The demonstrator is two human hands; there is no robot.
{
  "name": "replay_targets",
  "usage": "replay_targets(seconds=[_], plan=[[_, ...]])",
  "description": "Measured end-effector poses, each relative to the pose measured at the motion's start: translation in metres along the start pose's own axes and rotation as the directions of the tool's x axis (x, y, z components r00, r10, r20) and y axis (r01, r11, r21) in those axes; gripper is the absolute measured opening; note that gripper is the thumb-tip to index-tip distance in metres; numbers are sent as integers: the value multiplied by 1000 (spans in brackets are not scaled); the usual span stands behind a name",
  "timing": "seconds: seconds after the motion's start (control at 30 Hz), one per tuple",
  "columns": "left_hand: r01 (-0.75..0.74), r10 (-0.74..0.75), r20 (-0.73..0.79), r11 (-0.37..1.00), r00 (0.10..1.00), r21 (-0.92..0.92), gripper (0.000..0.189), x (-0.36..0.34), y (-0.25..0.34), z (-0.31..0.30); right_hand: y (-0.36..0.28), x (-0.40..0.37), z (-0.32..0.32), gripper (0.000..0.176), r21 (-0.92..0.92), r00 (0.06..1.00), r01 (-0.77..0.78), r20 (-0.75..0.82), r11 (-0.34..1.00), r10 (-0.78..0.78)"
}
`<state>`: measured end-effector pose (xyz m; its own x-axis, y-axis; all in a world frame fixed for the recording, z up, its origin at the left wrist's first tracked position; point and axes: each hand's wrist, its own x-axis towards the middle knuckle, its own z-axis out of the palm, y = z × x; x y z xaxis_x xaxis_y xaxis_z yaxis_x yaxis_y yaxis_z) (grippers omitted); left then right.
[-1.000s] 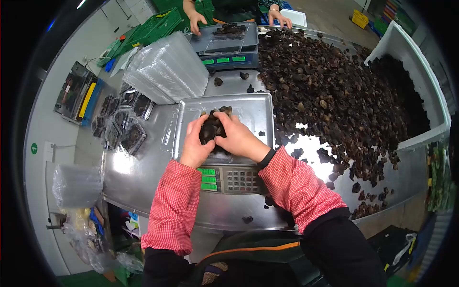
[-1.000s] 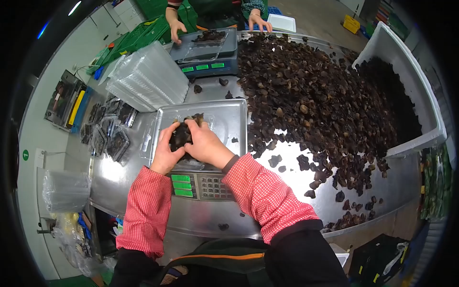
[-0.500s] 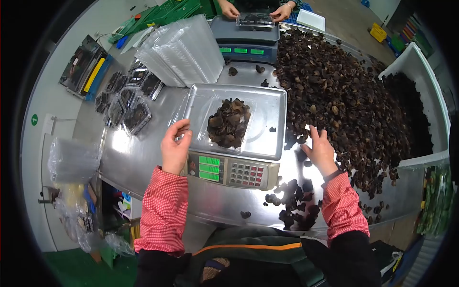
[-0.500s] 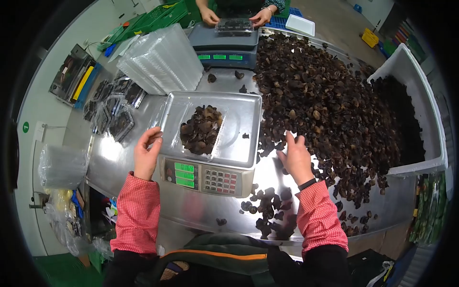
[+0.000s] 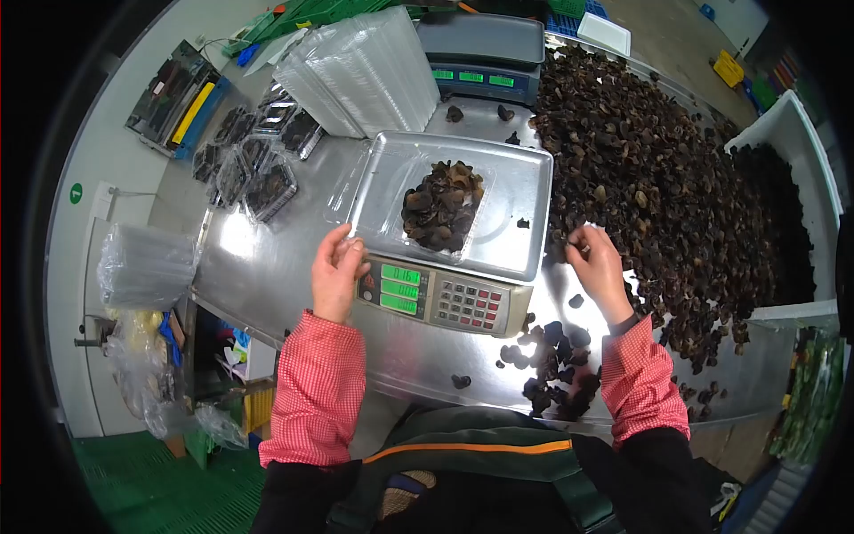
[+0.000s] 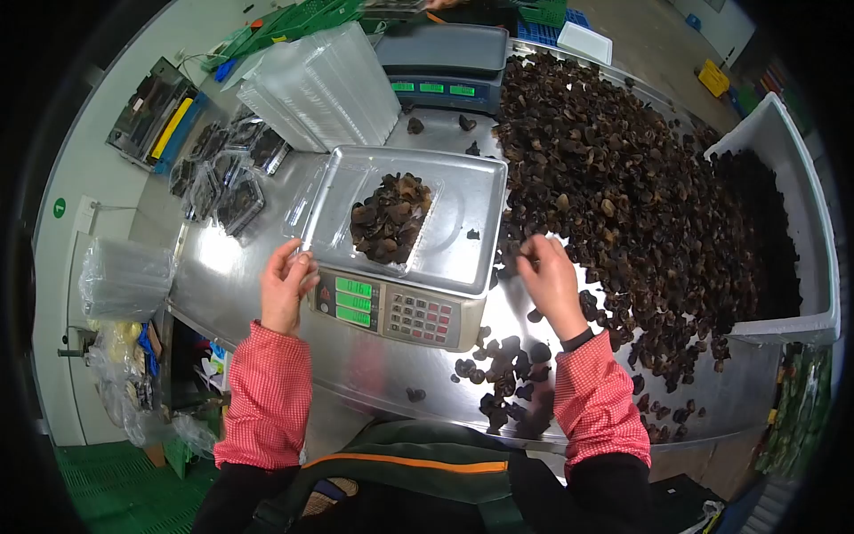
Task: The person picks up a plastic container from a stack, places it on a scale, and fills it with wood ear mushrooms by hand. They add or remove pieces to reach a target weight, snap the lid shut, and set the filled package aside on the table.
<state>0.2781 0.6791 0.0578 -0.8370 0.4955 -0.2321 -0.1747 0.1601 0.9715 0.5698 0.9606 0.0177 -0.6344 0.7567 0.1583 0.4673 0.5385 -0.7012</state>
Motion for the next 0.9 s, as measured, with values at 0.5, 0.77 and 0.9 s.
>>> replay_targets(seconds=[0.5,0.77,0.9], plan=[[113,-188,-147,905,971,-411,65,39,9,19,-75,89,46,28,129,995,97,-27,987,-94],[-699,662,410,248,628,671,38,-21,5,83,-69,130,87,43,283,943,-275,265,919,201],[-459,471,144,668,870,586,44,-20,-12,82,-66,122,97,25,624,883,-456,407,634,235]])
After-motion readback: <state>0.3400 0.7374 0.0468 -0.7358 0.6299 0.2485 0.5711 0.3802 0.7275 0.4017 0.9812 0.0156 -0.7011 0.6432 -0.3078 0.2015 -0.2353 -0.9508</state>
